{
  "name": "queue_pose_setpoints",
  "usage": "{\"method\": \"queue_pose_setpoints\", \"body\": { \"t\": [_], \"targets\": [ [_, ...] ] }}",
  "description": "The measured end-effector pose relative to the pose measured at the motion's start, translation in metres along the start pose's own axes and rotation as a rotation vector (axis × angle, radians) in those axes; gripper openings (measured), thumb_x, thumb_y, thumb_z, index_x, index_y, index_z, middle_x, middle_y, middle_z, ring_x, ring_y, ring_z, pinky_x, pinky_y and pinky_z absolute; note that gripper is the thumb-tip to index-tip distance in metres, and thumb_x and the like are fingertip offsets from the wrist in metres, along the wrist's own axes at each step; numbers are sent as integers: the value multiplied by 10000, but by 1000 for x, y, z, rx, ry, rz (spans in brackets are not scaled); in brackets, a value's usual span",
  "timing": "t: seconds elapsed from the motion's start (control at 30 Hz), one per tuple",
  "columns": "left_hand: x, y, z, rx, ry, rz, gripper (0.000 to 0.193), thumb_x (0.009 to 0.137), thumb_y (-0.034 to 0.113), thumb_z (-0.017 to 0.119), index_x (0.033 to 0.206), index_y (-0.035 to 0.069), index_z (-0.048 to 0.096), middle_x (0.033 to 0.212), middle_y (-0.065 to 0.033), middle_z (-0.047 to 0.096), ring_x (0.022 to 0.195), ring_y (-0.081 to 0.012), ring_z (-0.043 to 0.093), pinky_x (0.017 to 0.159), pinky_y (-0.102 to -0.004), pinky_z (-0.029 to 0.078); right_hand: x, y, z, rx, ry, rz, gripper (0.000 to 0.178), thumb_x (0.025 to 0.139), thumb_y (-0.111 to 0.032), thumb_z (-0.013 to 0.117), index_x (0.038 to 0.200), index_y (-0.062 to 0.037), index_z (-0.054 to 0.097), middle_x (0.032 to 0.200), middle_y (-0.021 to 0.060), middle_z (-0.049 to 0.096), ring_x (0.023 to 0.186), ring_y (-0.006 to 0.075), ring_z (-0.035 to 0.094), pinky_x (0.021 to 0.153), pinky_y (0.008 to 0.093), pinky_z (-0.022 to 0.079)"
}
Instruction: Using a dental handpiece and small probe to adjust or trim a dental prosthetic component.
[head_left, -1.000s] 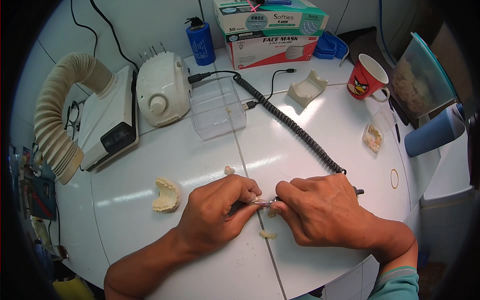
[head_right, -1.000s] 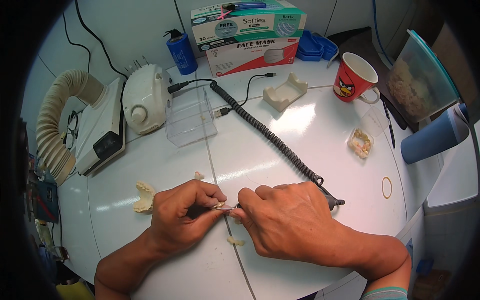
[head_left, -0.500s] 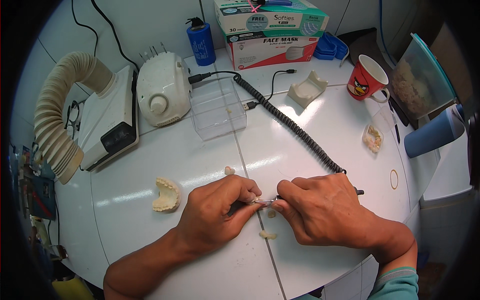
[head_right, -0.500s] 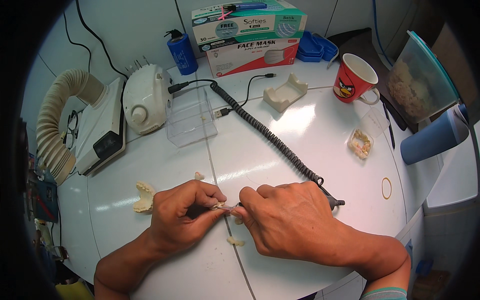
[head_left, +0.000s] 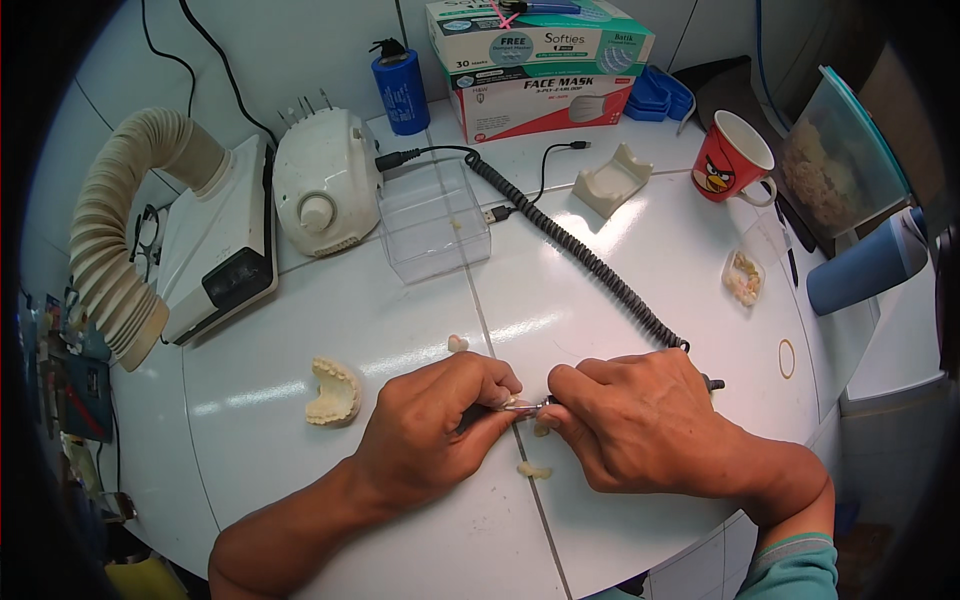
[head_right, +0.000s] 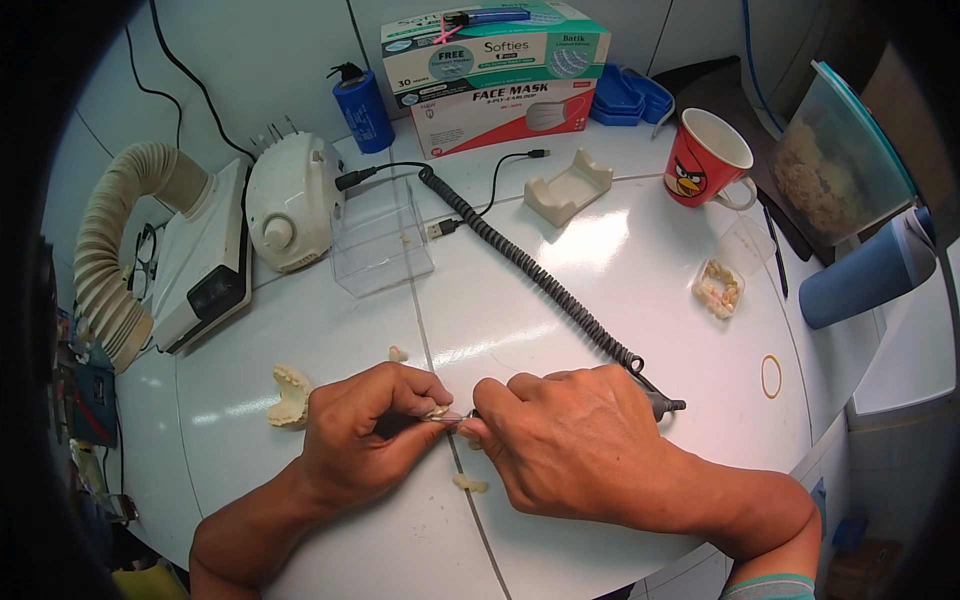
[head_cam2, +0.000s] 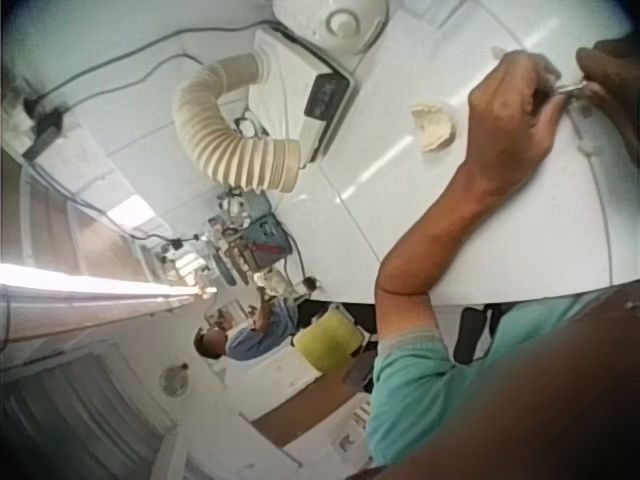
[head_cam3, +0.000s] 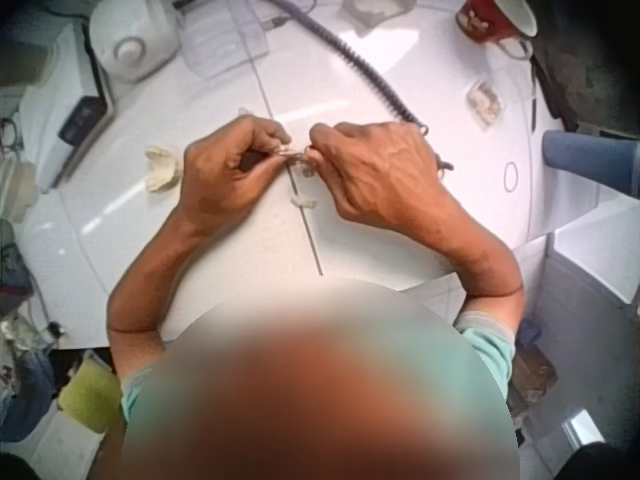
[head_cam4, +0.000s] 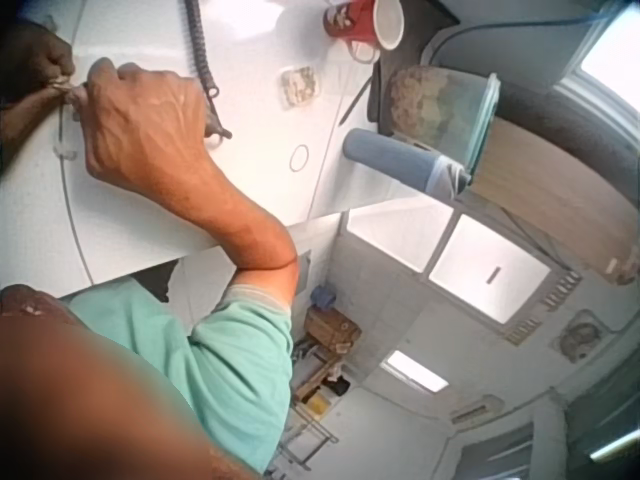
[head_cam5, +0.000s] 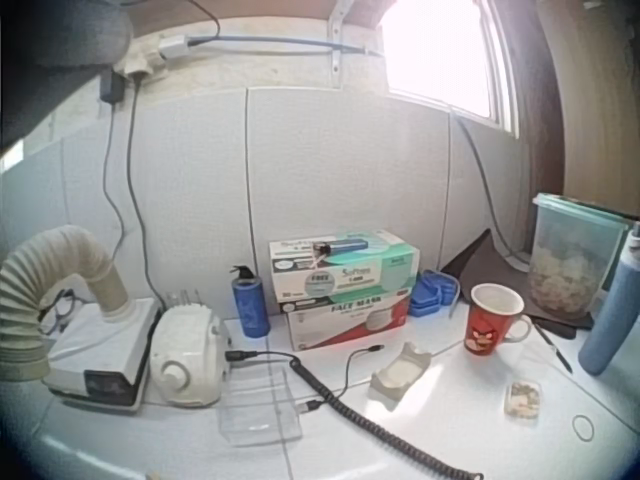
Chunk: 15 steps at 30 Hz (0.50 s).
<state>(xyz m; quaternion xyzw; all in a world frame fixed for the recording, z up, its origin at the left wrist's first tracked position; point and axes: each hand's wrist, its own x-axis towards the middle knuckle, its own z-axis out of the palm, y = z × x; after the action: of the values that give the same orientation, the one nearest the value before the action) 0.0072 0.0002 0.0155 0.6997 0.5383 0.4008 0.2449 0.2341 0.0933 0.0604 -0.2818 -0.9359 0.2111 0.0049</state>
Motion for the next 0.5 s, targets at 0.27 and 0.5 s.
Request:
{"method": "queue_pose_setpoints", "body": {
  "t": [0.27,0.5],
  "targets": [
    [1,0,0,14,-3,10,293,871,-60,913,949,-14,635,1035,-133,810,845,-161,803,721,-292,657,0,-2,1,1,23,-19,342,1117,-365,647,965,-59,657,741,133,723,599,378,705,513,499,515],
    [0,0,-1,-13,1,-3,306,868,-47,924,960,-15,634,1046,-131,817,837,-163,799,728,-294,648,2,0,-4,51,-19,-8,341,1132,-367,614,973,-69,656,742,140,722,617,404,706,529,515,515]
  ]
}}
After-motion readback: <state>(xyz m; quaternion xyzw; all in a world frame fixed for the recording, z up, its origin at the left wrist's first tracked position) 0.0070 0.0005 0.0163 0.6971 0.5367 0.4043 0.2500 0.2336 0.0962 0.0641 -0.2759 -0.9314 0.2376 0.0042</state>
